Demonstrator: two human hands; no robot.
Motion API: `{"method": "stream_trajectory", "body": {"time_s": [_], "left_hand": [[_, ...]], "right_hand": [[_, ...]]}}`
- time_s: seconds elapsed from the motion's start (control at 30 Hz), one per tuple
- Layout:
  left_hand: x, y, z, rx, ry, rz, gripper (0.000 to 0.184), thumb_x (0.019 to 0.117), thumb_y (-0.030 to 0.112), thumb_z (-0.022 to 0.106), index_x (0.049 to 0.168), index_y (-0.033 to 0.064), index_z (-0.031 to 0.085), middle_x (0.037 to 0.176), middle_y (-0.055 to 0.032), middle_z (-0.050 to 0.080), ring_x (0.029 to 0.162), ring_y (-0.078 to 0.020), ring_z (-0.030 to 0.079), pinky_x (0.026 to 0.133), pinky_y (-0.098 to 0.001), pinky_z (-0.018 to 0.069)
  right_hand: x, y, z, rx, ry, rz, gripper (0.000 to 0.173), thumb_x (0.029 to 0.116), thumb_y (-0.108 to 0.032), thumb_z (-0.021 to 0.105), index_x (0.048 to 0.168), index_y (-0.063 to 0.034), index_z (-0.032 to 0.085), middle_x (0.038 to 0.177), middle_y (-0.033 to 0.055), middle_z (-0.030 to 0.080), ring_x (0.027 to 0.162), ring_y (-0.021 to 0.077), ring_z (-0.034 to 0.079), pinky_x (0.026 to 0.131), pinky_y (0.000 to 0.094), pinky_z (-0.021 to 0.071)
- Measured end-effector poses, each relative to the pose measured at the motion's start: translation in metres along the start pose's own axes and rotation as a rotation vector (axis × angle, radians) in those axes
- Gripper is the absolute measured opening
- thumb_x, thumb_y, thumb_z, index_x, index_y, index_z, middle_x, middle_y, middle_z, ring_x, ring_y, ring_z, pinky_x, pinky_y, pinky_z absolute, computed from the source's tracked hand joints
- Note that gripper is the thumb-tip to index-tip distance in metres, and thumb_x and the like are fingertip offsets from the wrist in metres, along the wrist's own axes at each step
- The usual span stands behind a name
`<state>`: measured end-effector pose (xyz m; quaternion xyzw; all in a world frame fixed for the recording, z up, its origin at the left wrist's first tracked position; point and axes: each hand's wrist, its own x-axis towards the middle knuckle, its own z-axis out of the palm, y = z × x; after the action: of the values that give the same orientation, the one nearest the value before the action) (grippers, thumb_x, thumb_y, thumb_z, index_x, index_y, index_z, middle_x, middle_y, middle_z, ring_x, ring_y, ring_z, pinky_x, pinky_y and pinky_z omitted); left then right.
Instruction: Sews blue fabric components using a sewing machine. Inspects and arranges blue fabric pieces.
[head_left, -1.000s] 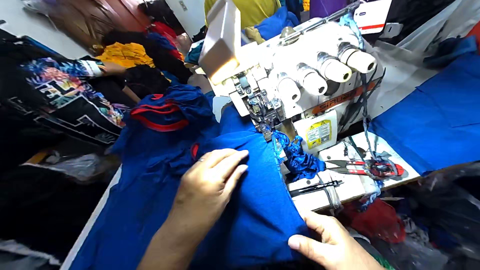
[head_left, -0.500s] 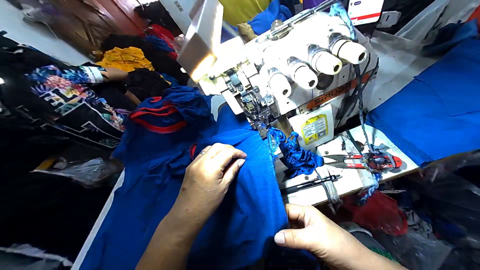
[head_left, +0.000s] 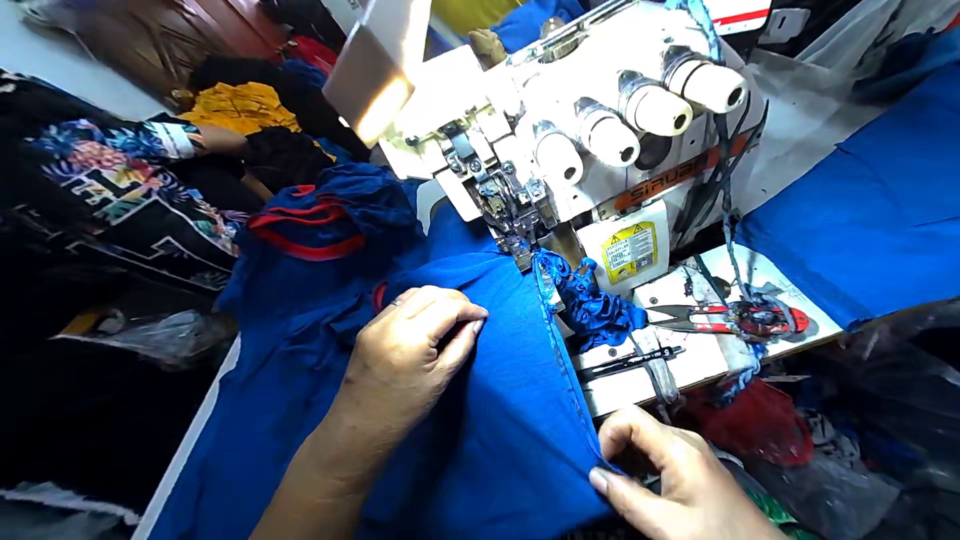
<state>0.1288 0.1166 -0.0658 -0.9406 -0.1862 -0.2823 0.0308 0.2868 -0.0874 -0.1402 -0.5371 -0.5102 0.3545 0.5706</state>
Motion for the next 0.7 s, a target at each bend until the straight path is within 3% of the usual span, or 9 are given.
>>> {"method": "stream_trajectory", "body": {"time_s": [0.07,0.13,0.2,0.27,0.33,0.43,0.57,0.63,0.7], "left_hand": [[0.0,0.001,0.0,-0.016,-0.034,-0.001,0.021,0.0935,0.015,0.06,0.097,0.0049,0.078,0.104,-0.0091,0.074,0.103,-0.0164,0.068,0.093,-0.0267,0.0517],[0.001,0.002,0.003,-0.019,-0.01,0.031,0.023,0.0957,0.015,0.059,0.103,0.0039,0.078,0.108,-0.0117,0.074,0.106,-0.0189,0.068,0.095,-0.0281,0.0515],[0.003,0.007,0.006,-0.032,0.025,0.052,0.024,0.0976,0.013,0.058,0.106,0.0022,0.077,0.11,-0.0136,0.073,0.109,-0.0194,0.068,0.098,-0.0274,0.0502],[0.005,0.013,0.008,-0.059,0.04,0.051,0.026,0.0994,0.015,0.057,0.111,0.001,0.076,0.114,-0.0149,0.072,0.113,-0.0188,0.066,0.101,-0.0258,0.0479],[0.006,0.017,0.012,-0.086,0.025,0.041,0.031,0.1007,0.022,0.057,0.116,0.0025,0.075,0.12,-0.0147,0.071,0.118,-0.0188,0.064,0.103,-0.027,0.0472],[0.003,0.017,0.023,-0.093,-0.009,0.023,0.038,0.1007,0.033,0.058,0.122,0.0063,0.074,0.126,-0.0134,0.069,0.122,-0.0222,0.062,0.104,-0.0354,0.0474],[-0.002,0.016,0.029,-0.099,-0.01,0.034,0.041,0.1,0.039,0.059,0.125,0.009,0.073,0.128,-0.0138,0.067,0.125,-0.0243,0.06,0.108,-0.0394,0.0441],[-0.002,0.016,0.029,-0.106,-0.013,0.03,0.043,0.0998,0.041,0.059,0.125,0.0098,0.073,0.128,-0.0142,0.067,0.124,-0.025,0.06,0.107,-0.0405,0.0444],[-0.001,0.017,0.03,-0.114,-0.024,0.015,0.044,0.0996,0.044,0.057,0.126,0.012,0.073,0.13,-0.0145,0.065,0.124,-0.0262,0.059,0.105,-0.0433,0.0439]], "right_hand": [[0.007,0.017,-0.005,-0.193,-0.001,-0.01,0.021,0.0937,-0.011,0.063,0.11,0.0013,0.068,0.091,0.013,0.071,0.074,0.0132,0.068,0.067,0.0249,0.0555],[0.023,0.021,-0.013,-0.35,0.107,-0.096,0.022,0.0985,-0.023,0.059,0.109,-0.0064,0.071,0.09,0.0048,0.071,0.071,0.0075,0.066,0.064,0.0215,0.0551],[0.045,0.009,-0.023,-0.51,0.291,-0.264,0.02,0.0988,-0.021,0.059,0.106,-0.0099,0.073,0.091,0.0011,0.07,0.072,0.0045,0.065,0.062,0.019,0.0543],[0.071,-0.003,-0.033,-0.659,0.403,-0.441,0.022,0.0969,-0.014,0.06,0.112,-0.0105,0.075,0.098,0.005,0.069,0.083,0.0081,0.067,0.068,0.0188,0.0547],[0.093,-0.005,-0.034,-0.719,0.36,-0.5,0.027,0.0948,-0.011,0.062,0.118,-0.0117,0.076,0.099,0.0089,0.064,0.087,0.0167,0.064,0.07,0.0257,0.0539],[0.111,0.003,-0.028,-0.724,0.215,-0.471,0.03,0.093,-0.011,0.064,0.119,-0.016,0.077,0.096,0.0072,0.061,0.08,0.0173,0.063,0.063,0.028,0.0538],[0.125,0.009,-0.036,-0.698,0.269,-0.708,0.014,0.0927,-0.001,0.063,0.094,-0.0034,0.077,0.086,0.0119,0.068,0.075,0.0197,0.067,0.062,0.0281,0.0541],[0.13,0.008,-0.047,-0.694,0.248,-0.8,0.015,0.0923,0.002,0.062,0.09,-0.0017,0.076,0.085,0.0128,0.071,0.082,0.0212,0.069,0.069,0.0286,0.0554],[0.133,0.008,-0.053,-0.679,0.255,-0.777,0.014,0.0937,-0.001,0.062,0.092,-0.0024,0.076,0.088,0.0125,0.072,0.085,0.0197,0.071,0.072,0.0281,0.0571]]}}
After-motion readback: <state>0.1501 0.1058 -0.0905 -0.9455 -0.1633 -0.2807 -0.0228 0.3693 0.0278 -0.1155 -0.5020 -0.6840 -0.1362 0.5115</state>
